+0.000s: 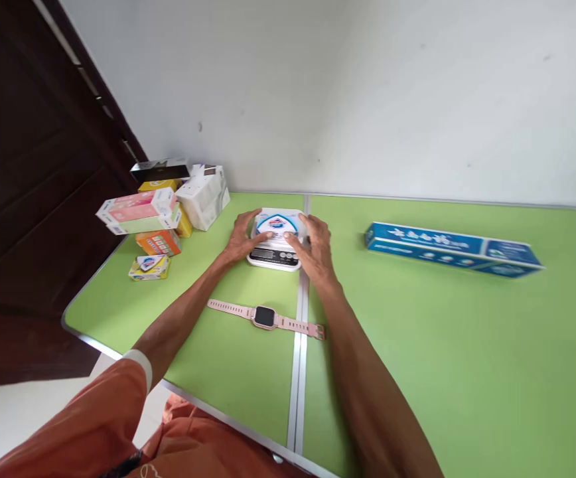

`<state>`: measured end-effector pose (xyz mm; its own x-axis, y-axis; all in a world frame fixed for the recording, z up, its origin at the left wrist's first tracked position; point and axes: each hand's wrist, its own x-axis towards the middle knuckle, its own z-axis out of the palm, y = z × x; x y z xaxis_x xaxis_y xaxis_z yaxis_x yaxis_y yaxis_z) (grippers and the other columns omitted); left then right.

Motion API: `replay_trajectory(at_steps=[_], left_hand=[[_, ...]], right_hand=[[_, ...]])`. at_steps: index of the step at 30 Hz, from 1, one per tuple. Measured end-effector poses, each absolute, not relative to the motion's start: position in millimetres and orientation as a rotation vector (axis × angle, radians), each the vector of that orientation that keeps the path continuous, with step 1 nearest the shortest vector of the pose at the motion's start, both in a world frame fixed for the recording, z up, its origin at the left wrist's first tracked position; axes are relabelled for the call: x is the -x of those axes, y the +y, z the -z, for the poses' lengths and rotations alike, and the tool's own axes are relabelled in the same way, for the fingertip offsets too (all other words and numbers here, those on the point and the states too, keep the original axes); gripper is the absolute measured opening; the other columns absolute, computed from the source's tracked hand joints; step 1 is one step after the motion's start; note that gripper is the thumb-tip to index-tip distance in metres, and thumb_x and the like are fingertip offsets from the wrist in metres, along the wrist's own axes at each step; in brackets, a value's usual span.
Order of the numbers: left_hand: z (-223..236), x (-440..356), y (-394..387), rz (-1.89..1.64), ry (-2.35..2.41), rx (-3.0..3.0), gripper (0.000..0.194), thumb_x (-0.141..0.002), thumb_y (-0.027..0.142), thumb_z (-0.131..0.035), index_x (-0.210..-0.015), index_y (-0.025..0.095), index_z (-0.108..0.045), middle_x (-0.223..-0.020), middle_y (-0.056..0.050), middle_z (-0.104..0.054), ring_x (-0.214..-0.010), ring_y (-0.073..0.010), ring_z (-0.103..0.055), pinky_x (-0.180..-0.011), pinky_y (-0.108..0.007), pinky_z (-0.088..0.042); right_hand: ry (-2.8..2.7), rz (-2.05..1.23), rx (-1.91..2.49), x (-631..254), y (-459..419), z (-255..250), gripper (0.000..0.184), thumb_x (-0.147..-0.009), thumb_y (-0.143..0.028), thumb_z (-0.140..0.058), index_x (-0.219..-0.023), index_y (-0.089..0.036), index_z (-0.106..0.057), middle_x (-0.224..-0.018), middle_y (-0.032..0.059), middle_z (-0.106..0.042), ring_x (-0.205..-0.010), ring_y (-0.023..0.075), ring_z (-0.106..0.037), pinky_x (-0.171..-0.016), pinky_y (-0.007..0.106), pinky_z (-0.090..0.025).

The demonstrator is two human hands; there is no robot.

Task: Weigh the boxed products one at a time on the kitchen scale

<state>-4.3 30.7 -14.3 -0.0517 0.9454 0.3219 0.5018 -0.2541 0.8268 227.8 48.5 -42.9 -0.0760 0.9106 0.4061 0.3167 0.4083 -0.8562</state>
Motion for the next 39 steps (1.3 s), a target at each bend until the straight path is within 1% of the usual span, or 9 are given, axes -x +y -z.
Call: replay_trajectory(at_steps=[3, 6, 14, 20, 23, 27, 31, 34, 39], left_hand=[[13.8, 6.4, 30.6, -1.200, 1.524, -1.804, 0.082, -0.086, 0.067, -0.092, -0.153, 0.028, -0.068, -0.163, -0.016, -0.060, -0.160, -0.0391, -0.048, -0.139, -0.056, -0.035], [14.0, 9.3, 30.0, -1.144, 1.525, -1.801, 0.082, -0.087, 0.063, -0.091, -0.157, 0.028, -0.066, -0.166, -0.015, -0.059, -0.162, -0.0385, -0.046, -0.138, -0.056, -0.036], [14.4, 7.4, 27.3, -1.137, 1.478, -1.806, 0.073, -0.087, 0.065, -0.088, -0.148, 0.032, -0.070, -0.162, -0.014, -0.064, -0.159, -0.0390, -0.050, -0.136, -0.059, -0.038], [-12.9, 25.1, -5.8, -1.151, 1.455, -1.830, 0.069, -0.086, 0.057, -0.092, -0.145, 0.028, -0.070, -0.153, -0.014, -0.070, -0.152, -0.0381, -0.056, -0.134, -0.059, -0.041], [-31.7, 53.4, -47.5, -1.212, 1.457, -1.764, 0.074, -0.084, 0.055, -0.095, -0.147, 0.024, -0.070, -0.149, -0.016, -0.071, -0.143, -0.0366, -0.064, -0.126, -0.055, -0.051], [-47.8, 105.6, -118.3, -1.263, 1.589, -1.624, 0.074, -0.083, 0.058, -0.097, -0.146, 0.030, -0.073, -0.146, -0.013, -0.074, -0.133, -0.0358, -0.072, -0.114, -0.052, -0.061], [-53.4, 161.3, -175.3, -1.349, 1.762, -1.499, 0.073, -0.079, 0.061, -0.097, -0.143, 0.032, -0.076, -0.145, -0.011, -0.074, -0.131, -0.0364, -0.075, -0.112, -0.050, -0.065], [-52.9, 196.3, -198.1, -1.378, 1.872, -1.421, 0.074, -0.077, 0.057, -0.097, -0.143, 0.032, -0.076, -0.146, -0.011, -0.073, -0.131, -0.0368, -0.076, -0.110, -0.048, -0.066], [-41.6, 233.2, -204.5, -1.391, 1.948, -1.368, 0.078, -0.078, 0.051, -0.091, -0.150, 0.028, -0.072, -0.157, -0.012, -0.069, -0.143, -0.0377, -0.070, -0.122, -0.050, -0.059]], right_hand=[[-1.639, -0.681, 1.151, -229.0, 54.3, 45.2, 0.088, -0.088, -0.089, -0.071, -0.156, -0.034, -0.066, -0.163, 0.0160, -0.053, -0.158, 0.0451, -0.048, -0.119, 0.070, -0.058], [-1.642, -0.693, 1.178, -229.9, 59.3, 45.6, 0.089, -0.085, -0.087, -0.074, -0.157, -0.035, -0.065, -0.167, 0.0159, -0.052, -0.160, 0.0466, -0.046, -0.118, 0.072, -0.058], [-1.681, -0.747, 1.218, -243.0, 58.3, 30.9, 0.074, -0.077, -0.079, -0.087, -0.138, -0.037, -0.077, -0.169, 0.0141, -0.051, -0.165, 0.0532, -0.040, -0.122, 0.077, -0.054], [-1.772, -0.700, 1.119, -233.4, 35.8, -3.6, 0.065, -0.077, -0.075, -0.090, -0.130, -0.038, -0.081, -0.163, 0.0122, -0.058, -0.160, 0.0518, -0.047, -0.118, 0.078, -0.058], [-1.829, -0.716, 1.015, -206.0, 15.6, -20.6, 0.063, -0.080, -0.076, -0.089, -0.129, -0.037, -0.081, -0.155, 0.0125, -0.064, -0.154, 0.0483, -0.053, -0.115, 0.075, -0.062], [-1.961, -0.849, 0.849, -147.4, -13.9, -31.3, 0.068, -0.080, -0.078, -0.090, -0.132, -0.036, -0.080, -0.143, 0.0122, -0.072, -0.136, 0.0423, -0.066, -0.105, 0.068, -0.068], [-2.022, -1.008, 0.691, -73.5, -36.2, -28.7, 0.073, -0.078, -0.082, -0.091, -0.133, -0.034, -0.081, -0.132, 0.0146, -0.077, -0.129, 0.0427, -0.068, -0.097, 0.063, -0.069], [-2.030, -1.063, 0.618, -22.0, -46.1, -22.1, 0.073, -0.080, -0.081, -0.090, -0.136, -0.033, -0.081, -0.132, 0.0156, -0.077, -0.130, 0.0439, -0.067, -0.100, 0.063, -0.067], [-2.047, -1.063, 0.640, 31.9, -51.3, -6.8, 0.068, -0.085, -0.070, -0.091, -0.139, -0.032, -0.079, -0.131, 0.0147, -0.076, -0.126, 0.0417, -0.067, -0.106, 0.062, -0.063]])
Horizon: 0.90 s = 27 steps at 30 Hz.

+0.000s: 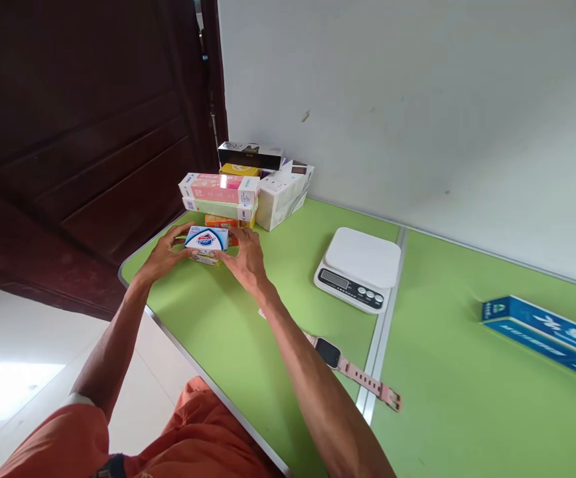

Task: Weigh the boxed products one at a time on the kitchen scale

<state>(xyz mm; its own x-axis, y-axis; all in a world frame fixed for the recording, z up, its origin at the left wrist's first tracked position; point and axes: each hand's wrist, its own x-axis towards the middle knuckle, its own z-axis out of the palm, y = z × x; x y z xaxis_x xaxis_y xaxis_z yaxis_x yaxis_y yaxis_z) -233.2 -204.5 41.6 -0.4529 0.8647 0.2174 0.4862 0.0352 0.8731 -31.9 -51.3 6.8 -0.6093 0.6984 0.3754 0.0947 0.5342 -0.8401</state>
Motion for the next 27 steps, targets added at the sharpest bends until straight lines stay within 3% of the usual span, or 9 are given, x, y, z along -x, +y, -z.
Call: replay_trajectory(at_steps=[4, 13, 18, 20, 23, 25, 27], left_hand=[[-31.7, 244.8, -201.9, -1.309, 1.921, -1.337, 0.084, -0.080, 0.052, -0.089, -0.156, 0.023, -0.067, -0.166, -0.015, -0.064, -0.150, -0.0387, -0.065, -0.127, -0.054, -0.054], [-28.5, 244.5, -203.6, -1.260, 1.870, -1.300, 0.093, -0.083, 0.060, -0.087, -0.164, 0.022, -0.060, -0.169, -0.018, -0.062, -0.156, -0.0399, -0.062, -0.131, -0.056, -0.052], [-30.1, 235.9, -207.3, -1.404, 2.192, -1.352, 0.107, -0.077, 0.062, -0.092, -0.167, 0.018, -0.052, -0.162, -0.024, -0.063, -0.147, -0.0404, -0.067, -0.121, -0.058, -0.058], [-37.6, 222.8, -208.2, -1.583, 2.394, -1.490, 0.096, -0.079, 0.061, -0.091, -0.158, 0.017, -0.061, -0.152, -0.023, -0.068, -0.143, -0.0402, -0.068, -0.116, -0.057, -0.060], [-53.2, 185.6, -201.6, -1.736, 2.459, -1.734, 0.055, -0.094, 0.054, -0.082, -0.134, 0.017, -0.075, -0.126, -0.016, -0.078, -0.122, -0.0339, -0.075, -0.109, -0.053, -0.062], [-61.1, 149.4, -187.8, -1.681, 2.283, -1.910, 0.035, -0.101, 0.048, -0.077, -0.122, 0.019, -0.079, -0.112, -0.011, -0.080, -0.105, -0.0281, -0.077, -0.101, -0.048, -0.065], [-64.6, 106.2, -166.0, -1.569, 1.987, -2.081, 0.028, -0.103, 0.045, -0.076, -0.117, 0.021, -0.079, -0.108, -0.008, -0.081, -0.100, -0.0253, -0.078, -0.094, -0.044, -0.066]], right_hand=[[-2.099, -0.994, 0.719, 44.7, -52.0, 2.8, 0.066, -0.085, -0.059, -0.094, -0.140, -0.025, -0.079, -0.125, 0.0146, -0.076, -0.122, 0.0394, -0.066, -0.107, 0.059, -0.061], [-2.153, -0.960, 0.758, 49.5, -59.5, 6.5, 0.058, -0.088, -0.047, -0.095, -0.137, -0.023, -0.076, -0.125, 0.0151, -0.075, -0.122, 0.0392, -0.064, -0.109, 0.060, -0.059], [-2.211, -0.918, 0.781, 39.3, -64.6, 2.3, 0.066, -0.087, -0.033, -0.099, -0.145, -0.017, -0.072, -0.131, 0.0162, -0.074, -0.123, 0.0353, -0.067, -0.114, 0.054, -0.060], [-2.223, -0.882, 0.767, 23.0, -63.6, 3.4, 0.063, -0.089, -0.031, -0.098, -0.145, -0.017, -0.071, -0.132, 0.0165, -0.075, -0.125, 0.0343, -0.068, -0.115, 0.053, -0.061], [-2.206, -0.816, 0.687, -18.8, -59.8, 6.7, 0.049, -0.095, -0.028, -0.093, -0.140, -0.021, -0.074, -0.131, 0.0146, -0.076, -0.127, 0.0327, -0.071, -0.114, 0.053, -0.063], [-2.163, -0.767, 0.649, -58.3, -56.3, 7.8, 0.040, -0.099, -0.028, -0.089, -0.136, -0.024, -0.076, -0.128, 0.0128, -0.077, -0.122, 0.0312, -0.074, -0.110, 0.053, -0.066], [-2.093, -0.713, 0.675, -106.5, -51.4, 7.4, 0.032, -0.102, -0.027, -0.084, -0.134, -0.025, -0.077, -0.125, 0.0120, -0.078, -0.115, 0.0298, -0.076, -0.103, 0.052, -0.069]])
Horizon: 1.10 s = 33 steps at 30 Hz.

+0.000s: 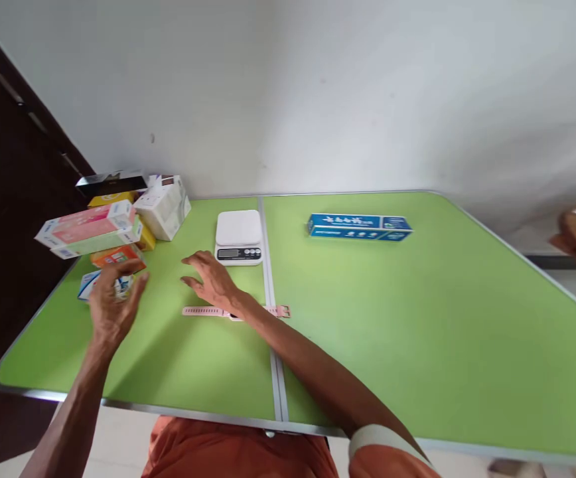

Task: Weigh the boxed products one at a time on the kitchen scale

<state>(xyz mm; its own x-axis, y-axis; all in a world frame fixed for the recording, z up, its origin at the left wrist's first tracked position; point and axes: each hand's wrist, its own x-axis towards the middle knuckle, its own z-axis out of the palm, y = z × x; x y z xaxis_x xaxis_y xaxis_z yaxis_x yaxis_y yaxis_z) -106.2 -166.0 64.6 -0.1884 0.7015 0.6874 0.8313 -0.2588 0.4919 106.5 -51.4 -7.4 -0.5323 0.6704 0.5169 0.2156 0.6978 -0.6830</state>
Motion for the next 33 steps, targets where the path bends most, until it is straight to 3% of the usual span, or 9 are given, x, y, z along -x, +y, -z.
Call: replay_trajectory(at_steps=[3, 6, 11, 15, 18, 22, 26, 33], left_hand=[[-62.9, 34.1, -124.4, 1.453, -1.646, 2.408, 0.030, -0.104, 0.044, -0.076, -0.125, 0.023, -0.077, -0.118, -0.008, -0.080, -0.109, -0.0253, -0.078, -0.096, -0.043, -0.068], [-58.1, -38.7, -80.2, 1.377, -1.558, 2.839, 0.044, -0.106, 0.045, -0.074, -0.143, 0.023, -0.069, -0.137, -0.013, -0.074, -0.121, -0.0275, -0.076, -0.104, -0.048, -0.068], [-48.3, -142.9, -4.4, 1.014, -1.687, 3.242, 0.078, -0.099, 0.044, -0.081, -0.167, 0.023, -0.048, -0.160, -0.019, -0.059, -0.149, -0.0380, -0.062, -0.124, -0.059, -0.057], [-34.7, -200.1, 49.9, 0.861, -1.950, 3.186, 0.101, -0.095, 0.039, -0.086, -0.176, 0.016, -0.031, -0.175, -0.027, -0.043, -0.165, -0.0434, -0.044, -0.136, -0.062, -0.041], [-21.8, -221.9, 76.8, 0.896, -2.022, 3.153, 0.109, -0.092, 0.043, -0.089, -0.177, 0.016, -0.027, -0.176, -0.028, -0.041, -0.164, -0.0450, -0.045, -0.135, -0.063, -0.040], [-7.1, -227.1, 94.7, 0.983, -2.042, 3.076, 0.092, -0.092, 0.040, -0.088, -0.166, 0.014, -0.042, -0.167, -0.028, -0.054, -0.156, -0.0440, -0.054, -0.129, -0.060, -0.046], [-3.2, -223.2, 95.3, 1.057, -2.018, 3.030, 0.059, -0.093, 0.026, -0.082, -0.145, 0.016, -0.057, -0.149, -0.021, -0.066, -0.138, -0.0375, -0.065, -0.117, -0.056, -0.056], [-41.8, -200.8, 60.3, 1.114, -1.836, 2.961, 0.049, -0.093, 0.026, -0.082, -0.137, 0.017, -0.062, -0.138, -0.019, -0.071, -0.128, -0.0359, -0.067, -0.108, -0.054, -0.059]], right_hand=[[-1.937, -0.563, 0.832, -195.1, -41.0, 6.1, 0.027, -0.105, -0.028, -0.076, -0.132, -0.025, -0.079, -0.126, 0.0127, -0.078, -0.110, 0.0293, -0.076, -0.091, 0.050, -0.072], [-1.676, -0.312, 1.093, -297.1, -27.7, 10.3, 0.031, -0.104, -0.039, -0.072, -0.131, -0.025, -0.079, -0.126, 0.0134, -0.077, -0.110, 0.0305, -0.074, -0.083, 0.047, -0.071], [-1.017, 0.008, 1.539, -444.8, 3.4, 34.8, 0.061, -0.100, -0.064, -0.065, -0.141, -0.020, -0.069, -0.140, 0.0202, -0.066, -0.129, 0.0365, -0.066, -0.096, 0.056, -0.066], [-0.718, -0.058, 1.674, -494.5, 34.5, 49.8, 0.076, -0.099, -0.080, -0.055, -0.138, -0.016, -0.068, -0.138, 0.0228, -0.064, -0.123, 0.0373, -0.067, -0.106, 0.062, -0.060], [-0.827, -0.148, 1.646, -498.1, 52.0, 50.9, 0.084, -0.098, -0.086, -0.048, -0.133, -0.014, -0.071, -0.137, 0.0242, -0.067, -0.129, 0.0389, -0.065, -0.115, 0.065, -0.055], [-0.958, -0.202, 1.596, -493.2, 59.8, 50.9, 0.081, -0.098, -0.084, -0.047, -0.134, -0.016, -0.072, -0.142, 0.0233, -0.071, -0.139, 0.0385, -0.063, -0.127, 0.064, -0.047], [-0.922, -0.219, 1.611, -494.5, 53.5, 53.7, 0.073, -0.092, -0.079, -0.062, -0.131, -0.019, -0.072, -0.133, 0.0198, -0.077, -0.124, 0.0366, -0.070, -0.119, 0.062, -0.053], [-0.809, -0.273, 1.500, -477.0, 34.7, 46.2, 0.066, -0.086, -0.074, -0.064, -0.117, -0.017, -0.076, -0.119, 0.0168, -0.080, -0.113, 0.0348, -0.074, -0.112, 0.060, -0.058]])
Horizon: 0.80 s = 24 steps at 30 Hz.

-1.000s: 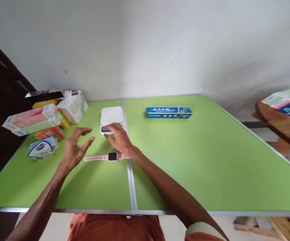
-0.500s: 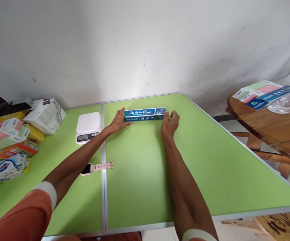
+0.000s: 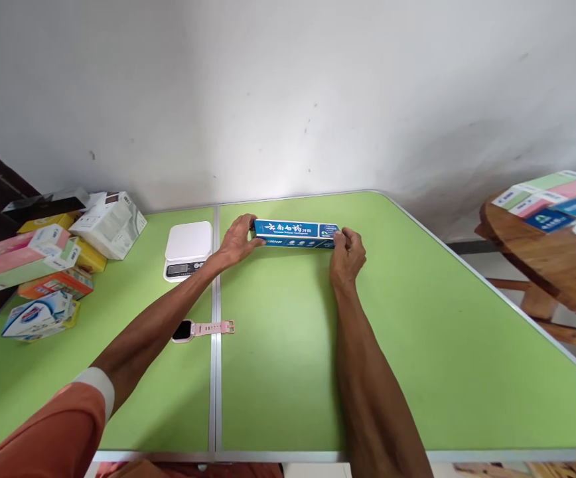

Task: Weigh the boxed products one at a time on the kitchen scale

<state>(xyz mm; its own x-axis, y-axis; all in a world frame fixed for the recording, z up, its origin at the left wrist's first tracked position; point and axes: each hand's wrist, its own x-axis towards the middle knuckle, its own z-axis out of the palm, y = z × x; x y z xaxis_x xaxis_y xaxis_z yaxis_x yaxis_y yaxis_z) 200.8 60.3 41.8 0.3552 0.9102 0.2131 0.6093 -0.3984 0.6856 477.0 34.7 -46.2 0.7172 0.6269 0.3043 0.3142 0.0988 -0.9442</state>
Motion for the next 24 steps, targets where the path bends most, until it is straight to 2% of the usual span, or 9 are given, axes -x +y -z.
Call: replay_trajectory(at_steps=[3, 7, 11, 15, 19, 24], left_hand=[[-69.1, -162.8, 44.5, -0.904, 1.321, -2.200, 0.051, -0.094, 0.030, -0.085, -0.138, 0.017, -0.064, -0.139, -0.018, -0.071, -0.131, -0.0367, -0.065, -0.110, -0.055, -0.059], [-91.4, -83.0, 26.1, -1.017, 1.385, -2.123, 0.054, -0.097, 0.029, -0.082, -0.145, 0.018, -0.063, -0.144, -0.017, -0.069, -0.131, -0.0329, -0.067, -0.108, -0.052, -0.062], [-86.1, -3.3, 12.0, -1.141, 1.447, -1.988, 0.062, -0.093, 0.036, -0.085, -0.148, 0.021, -0.062, -0.148, -0.015, -0.069, -0.133, -0.0321, -0.069, -0.108, -0.051, -0.065], [-60.2, 44.6, 4.8, -1.198, 1.478, -1.840, 0.072, -0.087, 0.047, -0.087, -0.149, 0.021, -0.062, -0.150, -0.016, -0.069, -0.136, -0.0338, -0.070, -0.111, -0.051, -0.064], [-31.3, 60.8, 9.0, -1.243, 1.446, -1.717, 0.081, -0.083, 0.060, -0.089, -0.150, 0.024, -0.064, -0.153, -0.016, -0.069, -0.140, -0.0358, -0.068, -0.113, -0.052, -0.063], [-7.2, 60.3, 20.1, -1.270, 1.393, -1.618, 0.091, -0.079, 0.068, -0.091, -0.153, 0.023, -0.064, -0.157, -0.018, -0.067, -0.144, -0.0386, -0.067, -0.116, -0.054, -0.061]], right_hand=[[-0.829, -0.383, 1.379, -443.0, 32.7, 35.3, 0.065, -0.085, -0.073, -0.066, -0.120, -0.019, -0.077, -0.123, 0.0148, -0.079, -0.114, 0.0343, -0.075, -0.102, 0.058, -0.064], [-0.929, -0.519, 1.219, -374.5, 33.0, 16.9, 0.060, -0.088, -0.068, -0.069, -0.126, -0.023, -0.076, -0.132, 0.0119, -0.078, -0.120, 0.0324, -0.075, -0.093, 0.051, -0.069], [-1.083, -0.630, 1.118, -304.3, 29.1, 8.1, 0.061, -0.092, -0.068, -0.067, -0.135, -0.025, -0.074, -0.143, 0.0132, -0.077, -0.130, 0.0336, -0.074, -0.106, 0.053, -0.066], [-1.151, -0.673, 1.109, -256.8, 22.1, 15.3, 0.064, -0.095, -0.068, -0.065, -0.139, -0.022, -0.073, -0.141, 0.0168, -0.078, -0.130, 0.0351, -0.075, -0.114, 0.057, -0.062], [-1.183, -0.666, 1.109, -241.6, 20.1, 27.9, 0.069, -0.095, -0.070, -0.066, -0.143, -0.021, -0.071, -0.143, 0.0171, -0.077, -0.128, 0.0341, -0.076, -0.121, 0.060, -0.057], [-1.234, -0.639, 1.133, -245.6, 22.7, 35.0, 0.074, -0.097, -0.075, -0.065, -0.149, -0.022, -0.068, -0.149, 0.0170, -0.075, -0.135, 0.0354, -0.074, -0.124, 0.061, -0.055]])
